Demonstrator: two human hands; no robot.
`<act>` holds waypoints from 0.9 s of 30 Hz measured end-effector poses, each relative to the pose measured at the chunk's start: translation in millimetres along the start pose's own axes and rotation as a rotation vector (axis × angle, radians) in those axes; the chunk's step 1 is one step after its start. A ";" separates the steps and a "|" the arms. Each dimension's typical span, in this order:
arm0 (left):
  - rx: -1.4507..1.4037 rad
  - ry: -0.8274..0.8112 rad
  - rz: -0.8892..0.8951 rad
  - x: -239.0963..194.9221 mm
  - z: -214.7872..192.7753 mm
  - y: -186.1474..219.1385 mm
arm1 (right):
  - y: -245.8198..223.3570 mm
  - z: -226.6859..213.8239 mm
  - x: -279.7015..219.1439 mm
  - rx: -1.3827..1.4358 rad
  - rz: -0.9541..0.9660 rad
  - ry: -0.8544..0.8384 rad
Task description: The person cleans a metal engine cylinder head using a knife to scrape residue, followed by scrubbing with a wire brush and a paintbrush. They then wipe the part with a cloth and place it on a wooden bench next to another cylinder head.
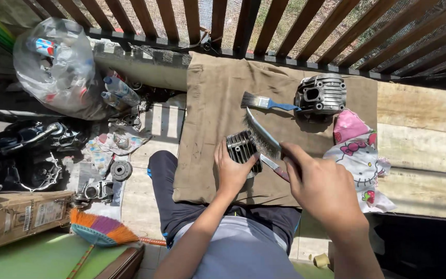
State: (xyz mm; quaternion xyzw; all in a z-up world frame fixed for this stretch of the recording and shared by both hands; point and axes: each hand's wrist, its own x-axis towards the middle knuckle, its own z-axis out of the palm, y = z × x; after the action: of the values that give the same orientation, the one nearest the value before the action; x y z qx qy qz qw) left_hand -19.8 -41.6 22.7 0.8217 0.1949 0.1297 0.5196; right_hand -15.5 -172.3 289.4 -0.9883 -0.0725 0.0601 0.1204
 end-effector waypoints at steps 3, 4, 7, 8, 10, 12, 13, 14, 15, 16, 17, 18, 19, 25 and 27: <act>-0.007 -0.020 0.025 -6.9 -6.4 5.4 | -5.8 21.6 21.6 -0.080 -0.058 -0.102; 0.002 -0.036 0.017 -7.5 -9.3 10.6 | -1.1 46.4 41.9 -0.111 -0.127 -0.107; 0.007 -0.055 0.039 -15.0 -16.6 15.1 | 13.7 130.1 108.6 -0.137 -0.176 -0.123; -0.014 -0.063 0.073 -15.2 -17.2 15.5 | 20.7 158.8 133.4 -0.145 -0.148 -0.130; 0.019 -0.074 0.117 -23.1 -15.3 8.4 | 28.0 118.8 115.2 -0.061 -0.146 -0.093; 0.052 -0.072 0.121 -20.9 -15.7 4.1 | 24.1 68.6 94.9 0.014 -0.164 -0.091; 0.042 -0.066 0.125 -19.0 -17.9 3.6 | 18.5 37.5 81.3 0.079 -0.196 -0.057; 0.019 -0.077 0.132 -21.5 -14.4 4.7 | 18.2 3.6 65.1 0.134 -0.206 -0.019; 0.017 -0.103 0.106 -36.8 -17.2 2.7 | 15.3 0.7 43.3 0.129 -0.183 -0.047; 0.012 -0.084 0.110 -30.1 -14.4 2.2 | 10.0 -4.9 34.5 0.022 -0.153 -0.071; 0.007 -0.065 0.114 -23.4 -12.8 3.0 | 3.6 -11.7 25.5 -0.085 -0.121 -0.094; 0.002 -0.057 0.122 -19.8 -12.0 6.2 | 8.1 15.6 30.6 -0.089 -0.127 -0.083; 0.007 -0.070 0.121 -16.8 -11.4 8.9 | 12.7 43.3 35.9 -0.154 -0.139 -0.143; 0.046 -0.092 0.173 -36.5 -17.8 1.5 | 49.3 105.1 55.8 -0.097 -0.130 -0.143; 0.053 -0.067 0.158 -24.5 -20.9 1.6 | 35.2 49.9 50.6 -0.015 -0.125 -0.123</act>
State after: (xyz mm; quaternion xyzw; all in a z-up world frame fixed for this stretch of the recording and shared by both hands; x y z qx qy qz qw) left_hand -50.0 -36.6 32.8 0.8519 0.1152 0.1378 0.4920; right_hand 31.9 -186.7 227.6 -0.9772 -0.1415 0.1123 0.1119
